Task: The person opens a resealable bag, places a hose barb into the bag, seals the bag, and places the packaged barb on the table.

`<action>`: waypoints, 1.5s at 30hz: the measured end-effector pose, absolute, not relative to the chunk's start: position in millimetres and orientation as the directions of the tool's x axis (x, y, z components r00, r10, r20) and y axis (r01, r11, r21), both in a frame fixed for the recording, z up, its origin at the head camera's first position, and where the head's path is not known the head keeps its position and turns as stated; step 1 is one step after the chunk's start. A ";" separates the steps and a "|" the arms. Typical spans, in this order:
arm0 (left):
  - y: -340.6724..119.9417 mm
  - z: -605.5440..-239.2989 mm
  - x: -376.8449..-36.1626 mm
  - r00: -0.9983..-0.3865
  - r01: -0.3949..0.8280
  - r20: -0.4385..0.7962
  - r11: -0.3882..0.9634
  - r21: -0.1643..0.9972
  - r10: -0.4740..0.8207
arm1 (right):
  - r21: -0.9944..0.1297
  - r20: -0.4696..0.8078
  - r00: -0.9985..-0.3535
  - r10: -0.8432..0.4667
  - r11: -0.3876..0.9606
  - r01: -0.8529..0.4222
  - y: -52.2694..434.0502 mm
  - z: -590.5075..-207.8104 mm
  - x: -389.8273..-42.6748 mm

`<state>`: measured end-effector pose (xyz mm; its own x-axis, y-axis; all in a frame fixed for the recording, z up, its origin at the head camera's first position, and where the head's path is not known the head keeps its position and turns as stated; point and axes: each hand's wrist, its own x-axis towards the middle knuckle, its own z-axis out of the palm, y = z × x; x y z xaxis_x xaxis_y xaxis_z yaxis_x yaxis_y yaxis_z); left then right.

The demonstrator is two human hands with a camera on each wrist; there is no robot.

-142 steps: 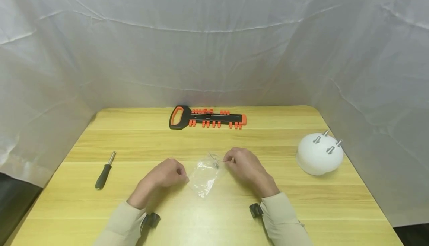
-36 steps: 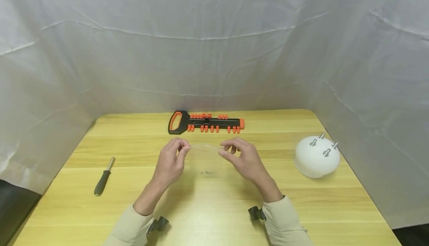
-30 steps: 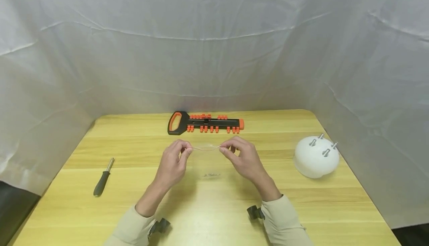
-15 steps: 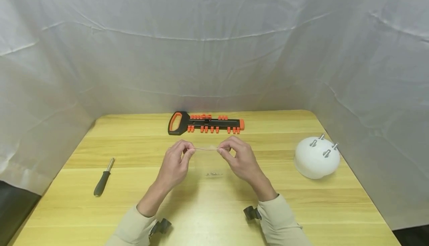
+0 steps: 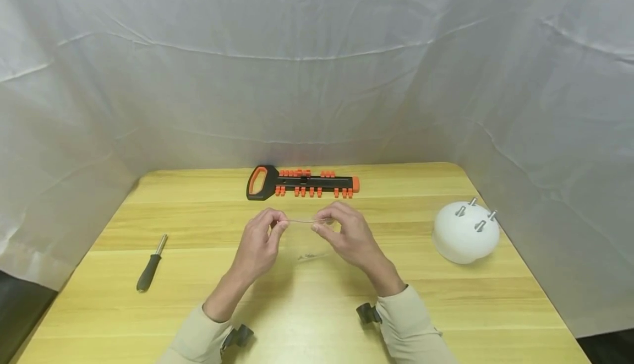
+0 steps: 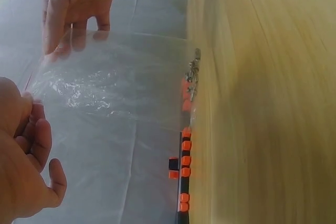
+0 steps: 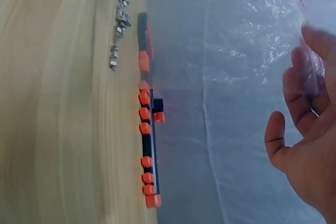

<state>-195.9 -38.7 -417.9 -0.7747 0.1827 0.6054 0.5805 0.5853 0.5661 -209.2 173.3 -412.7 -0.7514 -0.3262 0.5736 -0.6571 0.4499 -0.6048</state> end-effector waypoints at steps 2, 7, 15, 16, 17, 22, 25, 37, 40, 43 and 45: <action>-38.3 -418.3 -196.0 -0.772 0.585 0.607 0.584 0.562 0.189 | -0.598 0.579 -0.743 -0.334 0.445 -0.666 171.9 -412.1 -209.3; -37.4 -419.4 -196.9 -0.775 0.583 0.604 0.577 0.572 0.184 | -0.566 0.609 -0.715 -0.343 0.444 -0.695 168.4 -411.6 -211.0; -35.0 -420.1 -197.0 -0.779 0.581 0.598 0.573 0.577 0.188 | -0.463 0.633 -0.669 -0.389 0.503 -0.730 162.1 -408.3 -213.6; -34.9 -419.9 -196.5 -0.780 0.581 0.597 0.575 0.577 0.188 | -0.446 0.639 -0.660 -0.394 0.509 -0.736 161.2 -407.5 -213.7; -34.9 -419.6 -196.1 -0.779 0.581 0.597 0.575 0.576 0.190 | -0.430 0.647 -0.650 -0.398 0.514 -0.743 160.1 -406.9 -214.0; -34.0 -418.6 -194.9 -0.775 0.586 0.601 0.581 0.565 0.197 | -0.370 0.665 -0.619 -0.418 0.536 -0.759 155.1 -404.1 -213.6; -33.2 -418.7 -195.2 -0.774 0.582 0.604 0.586 0.564 0.187 | -0.360 0.661 -0.620 -0.423 0.546 -0.757 153.3 -404.0 -213.3; -32.6 -422.3 -195.7 -0.731 0.618 0.653 0.597 0.511 0.197 | -0.335 0.632 -0.630 -0.452 0.573 -0.747 153.7 -405.7 -211.4; -33.2 -422.1 -195.5 -0.714 0.632 0.669 0.600 0.490 0.206 | -0.367 0.629 -0.643 -0.438 0.562 -0.742 156.5 -405.7 -210.9; -36.1 -422.9 -195.9 -0.708 0.636 0.678 0.596 0.490 0.199 | -0.372 0.623 -0.650 -0.435 0.566 -0.736 161.5 -405.7 -210.4; -38.9 -423.3 -196.1 -0.710 0.635 0.678 0.591 0.497 0.192 | -0.380 0.617 -0.659 -0.430 0.571 -0.728 165.8 -406.1 -209.5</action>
<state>-196.1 -38.9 -423.3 -0.7097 0.1916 0.6779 0.6348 0.5912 0.4974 -209.5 165.8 -406.1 -0.6594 -0.4295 0.6170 -0.7277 0.5708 -0.3804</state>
